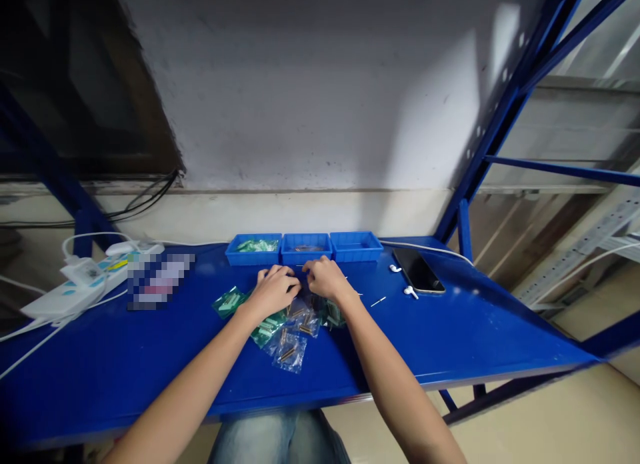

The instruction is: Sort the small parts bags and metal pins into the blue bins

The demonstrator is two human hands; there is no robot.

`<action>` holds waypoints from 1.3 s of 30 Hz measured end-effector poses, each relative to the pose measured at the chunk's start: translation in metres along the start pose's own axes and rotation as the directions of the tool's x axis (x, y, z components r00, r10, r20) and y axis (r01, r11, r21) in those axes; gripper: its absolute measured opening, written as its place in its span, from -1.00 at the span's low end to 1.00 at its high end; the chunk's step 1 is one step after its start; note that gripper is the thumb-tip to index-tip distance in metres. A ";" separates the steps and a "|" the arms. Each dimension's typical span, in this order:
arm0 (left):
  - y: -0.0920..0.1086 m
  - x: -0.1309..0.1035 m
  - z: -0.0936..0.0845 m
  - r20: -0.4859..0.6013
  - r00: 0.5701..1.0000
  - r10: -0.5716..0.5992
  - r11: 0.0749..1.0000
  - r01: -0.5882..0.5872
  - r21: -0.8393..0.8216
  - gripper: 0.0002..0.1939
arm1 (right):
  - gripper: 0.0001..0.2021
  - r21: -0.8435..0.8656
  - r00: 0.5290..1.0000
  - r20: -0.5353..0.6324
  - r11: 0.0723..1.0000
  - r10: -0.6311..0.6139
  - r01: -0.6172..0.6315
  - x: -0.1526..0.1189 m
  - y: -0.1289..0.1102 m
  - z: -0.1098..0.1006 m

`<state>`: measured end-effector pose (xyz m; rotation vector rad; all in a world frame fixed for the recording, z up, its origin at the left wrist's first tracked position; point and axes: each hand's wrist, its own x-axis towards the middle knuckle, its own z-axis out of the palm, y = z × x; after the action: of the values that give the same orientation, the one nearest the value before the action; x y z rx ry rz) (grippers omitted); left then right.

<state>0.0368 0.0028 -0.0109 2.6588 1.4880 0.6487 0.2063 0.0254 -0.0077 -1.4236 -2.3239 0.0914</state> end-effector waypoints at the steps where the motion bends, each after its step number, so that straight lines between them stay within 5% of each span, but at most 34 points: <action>1: 0.000 0.000 0.000 0.000 1.000 -0.003 1.000 0.003 -0.008 -0.77 | -0.68 -0.001 0.998 0.064 1.000 -0.012 0.012 -0.002 0.002 0.000; 4: 0.001 0.000 -0.002 0.025 1.000 -0.014 1.000 0.014 -0.013 -0.77 | -0.63 0.009 0.988 0.150 1.000 -0.026 0.025 -0.005 0.008 0.001; 9: 0.005 -0.001 -0.007 0.082 0.996 -0.039 0.999 0.038 0.019 -0.75 | -0.59 0.059 0.992 0.118 0.998 -0.043 0.037 -0.004 0.010 0.007; 14: 0.004 0.003 -0.006 0.058 0.995 -0.081 0.997 0.081 -0.001 -0.77 | -0.53 0.364 1.000 0.019 0.931 0.004 -0.011 0.000 0.010 0.013; 16: 0.001 0.006 -0.004 0.014 0.992 -0.128 0.990 0.128 -0.055 -0.77 | -0.55 0.576 0.994 -0.035 0.815 0.105 -0.065 0.002 0.009 0.014; 20: -0.008 0.012 0.001 -0.035 0.973 -0.226 0.925 0.204 -0.322 -0.75 | -0.58 0.898 0.944 -0.062 0.431 0.324 -0.089 0.007 0.005 0.011; 23: -0.014 0.016 0.004 -0.038 0.968 -0.250 0.805 0.186 -0.563 -0.78 | -0.61 0.981 0.923 -0.018 0.187 0.384 -0.059 0.008 -0.001 0.008; 26: -0.016 0.019 0.009 -0.047 0.961 -0.273 0.686 0.160 -0.710 -0.78 | -0.66 0.997 0.914 0.029 0.060 0.405 -0.058 0.007 -0.009 0.006; 33: -0.017 0.022 0.014 0.005 0.956 -0.293 0.475 0.150 -0.867 -0.80 | -0.76 0.995 0.913 0.064 0.040 0.403 -0.087 0.007 -0.017 0.006; 39: -0.020 0.020 0.011 -0.031 0.943 -0.331 0.555 0.168 -0.815 -0.75 | -0.75 0.977 0.898 0.047 0.168 0.437 -0.132 0.006 -0.013 0.007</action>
<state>0.0338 0.0323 -0.0183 1.6728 1.1425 1.2062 0.1902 0.0255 -0.0082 -0.9862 -1.1447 1.2101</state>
